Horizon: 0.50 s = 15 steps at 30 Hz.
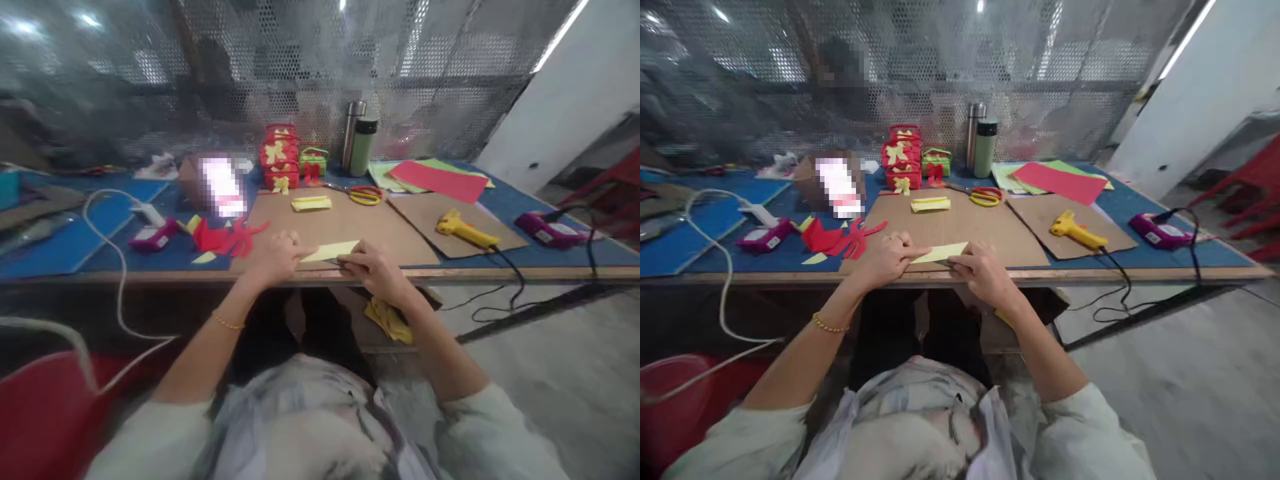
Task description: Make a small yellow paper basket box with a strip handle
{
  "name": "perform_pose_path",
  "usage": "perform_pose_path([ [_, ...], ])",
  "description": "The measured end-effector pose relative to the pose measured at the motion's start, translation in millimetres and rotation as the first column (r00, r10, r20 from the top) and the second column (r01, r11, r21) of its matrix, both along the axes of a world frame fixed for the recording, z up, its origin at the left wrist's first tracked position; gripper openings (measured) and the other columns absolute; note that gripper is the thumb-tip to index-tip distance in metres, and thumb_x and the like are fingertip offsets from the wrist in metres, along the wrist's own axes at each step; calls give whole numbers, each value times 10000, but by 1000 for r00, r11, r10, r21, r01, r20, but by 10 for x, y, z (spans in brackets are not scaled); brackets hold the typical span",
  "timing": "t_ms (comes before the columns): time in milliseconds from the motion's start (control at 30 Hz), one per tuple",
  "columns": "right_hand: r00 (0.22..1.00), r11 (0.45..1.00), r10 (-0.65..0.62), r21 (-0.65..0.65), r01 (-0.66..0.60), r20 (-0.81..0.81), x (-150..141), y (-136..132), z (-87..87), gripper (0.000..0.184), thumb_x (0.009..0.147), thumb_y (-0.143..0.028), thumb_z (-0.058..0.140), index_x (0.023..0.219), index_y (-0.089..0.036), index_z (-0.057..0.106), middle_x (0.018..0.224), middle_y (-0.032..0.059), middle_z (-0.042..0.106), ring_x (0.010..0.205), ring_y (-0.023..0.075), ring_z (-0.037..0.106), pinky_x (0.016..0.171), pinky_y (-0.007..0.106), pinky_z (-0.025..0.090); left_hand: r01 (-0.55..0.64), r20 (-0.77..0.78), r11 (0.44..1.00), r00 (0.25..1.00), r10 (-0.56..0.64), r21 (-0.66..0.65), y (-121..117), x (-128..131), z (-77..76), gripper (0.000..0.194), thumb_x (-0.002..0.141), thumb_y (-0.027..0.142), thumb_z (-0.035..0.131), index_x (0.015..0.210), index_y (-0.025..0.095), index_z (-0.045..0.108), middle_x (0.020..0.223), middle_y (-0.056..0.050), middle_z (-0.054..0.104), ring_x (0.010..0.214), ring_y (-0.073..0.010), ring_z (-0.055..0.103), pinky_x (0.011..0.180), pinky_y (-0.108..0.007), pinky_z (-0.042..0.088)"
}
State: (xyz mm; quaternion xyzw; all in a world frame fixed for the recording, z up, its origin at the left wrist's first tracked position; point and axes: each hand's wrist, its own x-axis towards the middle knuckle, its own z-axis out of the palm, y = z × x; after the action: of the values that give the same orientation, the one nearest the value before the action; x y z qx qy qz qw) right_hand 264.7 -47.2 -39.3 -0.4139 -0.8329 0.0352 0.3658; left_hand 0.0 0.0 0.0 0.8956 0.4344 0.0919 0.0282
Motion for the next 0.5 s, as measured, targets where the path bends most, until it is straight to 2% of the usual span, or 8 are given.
perform_pose_path([
  [233, 1000, 999, 15, -32, -15, 7, 70, -49, 33, 252, 1015, -200, 605, 1095, -242, 839, 884, 84, 658, 839, 215, 595, 741, 363, 389, 13, 10, 1000, 1000, -14, 24, -5, 5, -25, 537, 980, 149, 422, 1399, 335, 701, 1043, -87, 571, 965, -234, 496, 889, -381, 365],
  [500, 1000, 999, 11, -34, -11, -5, 10, -2, 18, 271, 1018, -188, 587, 1101, -251, 837, 909, 90, 679, 866, 223, 599, 777, 379, 401, 21, 17, 999, 1000, -21, 24, 6, -8, -36, 520, 1008, 164, 395, 1389, 328, 709, 1026, -82, 574, 948, -223, 499, 878, -378, 359],
])
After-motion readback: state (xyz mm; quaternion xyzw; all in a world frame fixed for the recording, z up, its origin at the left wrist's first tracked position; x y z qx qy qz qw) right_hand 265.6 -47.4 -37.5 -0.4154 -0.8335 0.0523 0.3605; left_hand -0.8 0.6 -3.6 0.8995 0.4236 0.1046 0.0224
